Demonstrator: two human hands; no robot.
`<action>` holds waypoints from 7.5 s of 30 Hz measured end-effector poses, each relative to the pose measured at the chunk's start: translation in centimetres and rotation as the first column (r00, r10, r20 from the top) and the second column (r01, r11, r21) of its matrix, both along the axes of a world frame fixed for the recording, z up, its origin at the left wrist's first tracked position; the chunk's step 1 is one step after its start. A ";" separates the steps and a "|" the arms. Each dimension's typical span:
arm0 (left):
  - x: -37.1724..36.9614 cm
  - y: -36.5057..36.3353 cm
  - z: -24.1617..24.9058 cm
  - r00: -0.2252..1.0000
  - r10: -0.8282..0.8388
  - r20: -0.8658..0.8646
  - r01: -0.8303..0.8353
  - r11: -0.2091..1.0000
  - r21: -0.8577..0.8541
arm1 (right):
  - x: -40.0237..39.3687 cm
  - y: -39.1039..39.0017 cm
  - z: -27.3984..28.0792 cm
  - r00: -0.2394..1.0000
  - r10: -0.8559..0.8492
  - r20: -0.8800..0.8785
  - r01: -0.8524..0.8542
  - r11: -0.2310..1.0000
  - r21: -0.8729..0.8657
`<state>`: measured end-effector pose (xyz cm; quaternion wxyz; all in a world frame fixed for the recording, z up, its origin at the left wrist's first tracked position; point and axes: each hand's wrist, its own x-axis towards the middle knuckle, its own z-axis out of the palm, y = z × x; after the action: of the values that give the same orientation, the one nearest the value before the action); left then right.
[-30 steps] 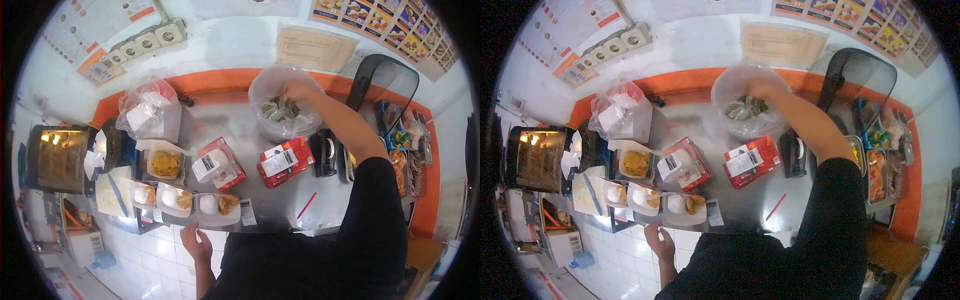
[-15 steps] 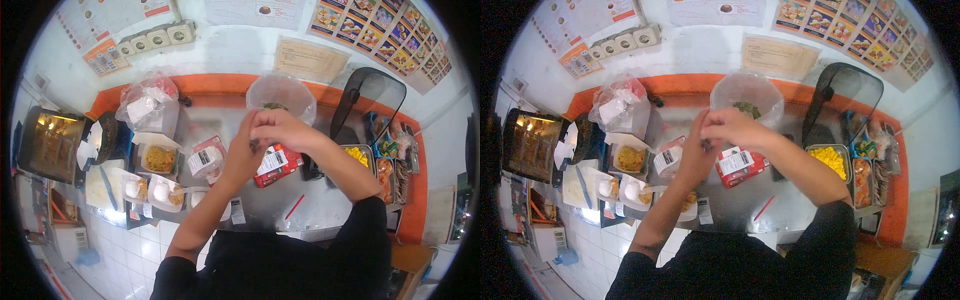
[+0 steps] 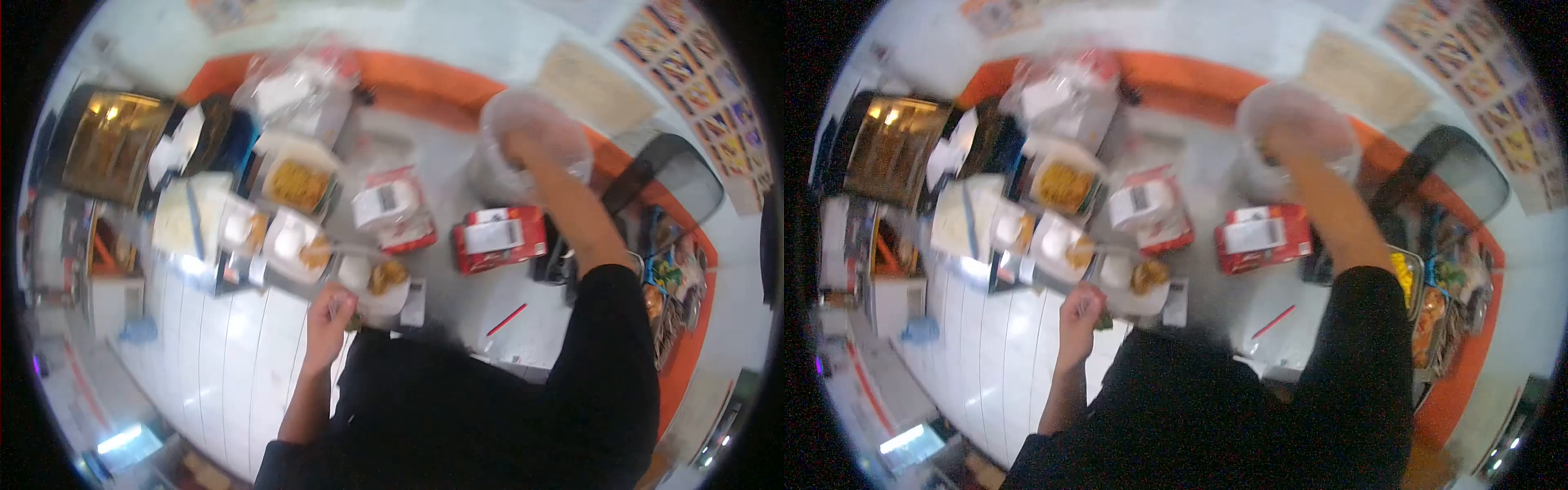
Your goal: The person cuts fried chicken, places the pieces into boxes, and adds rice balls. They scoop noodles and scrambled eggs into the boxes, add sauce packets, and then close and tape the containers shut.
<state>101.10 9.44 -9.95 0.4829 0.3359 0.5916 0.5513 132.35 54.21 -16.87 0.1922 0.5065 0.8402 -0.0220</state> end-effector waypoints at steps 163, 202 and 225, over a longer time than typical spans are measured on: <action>-14.1 3.6 -9.9 0.896 0.265 0.356 -0.271 0.962 -0.034 | -14.3 -42.7 -4.3 -0.287 -0.652 -0.702 0.377 0.597 -0.708; 4.3 -2.9 -0.8 0.289 -0.956 -0.056 0.956 0.291 -0.032 | 28.4 -36.1 -8.7 -0.511 -0.408 -0.757 0.853 -0.128 -0.507; 53.4 12.4 -19.0 0.673 -0.660 -0.334 0.656 0.741 -0.143 | 33.5 -32.5 -7.1 0.500 -0.524 -0.690 0.730 0.683 0.011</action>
<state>154.48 21.89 -28.91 0.5324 0.6192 0.5127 0.2652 165.80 21.73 -24.01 -0.2061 0.7626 0.5986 -0.1327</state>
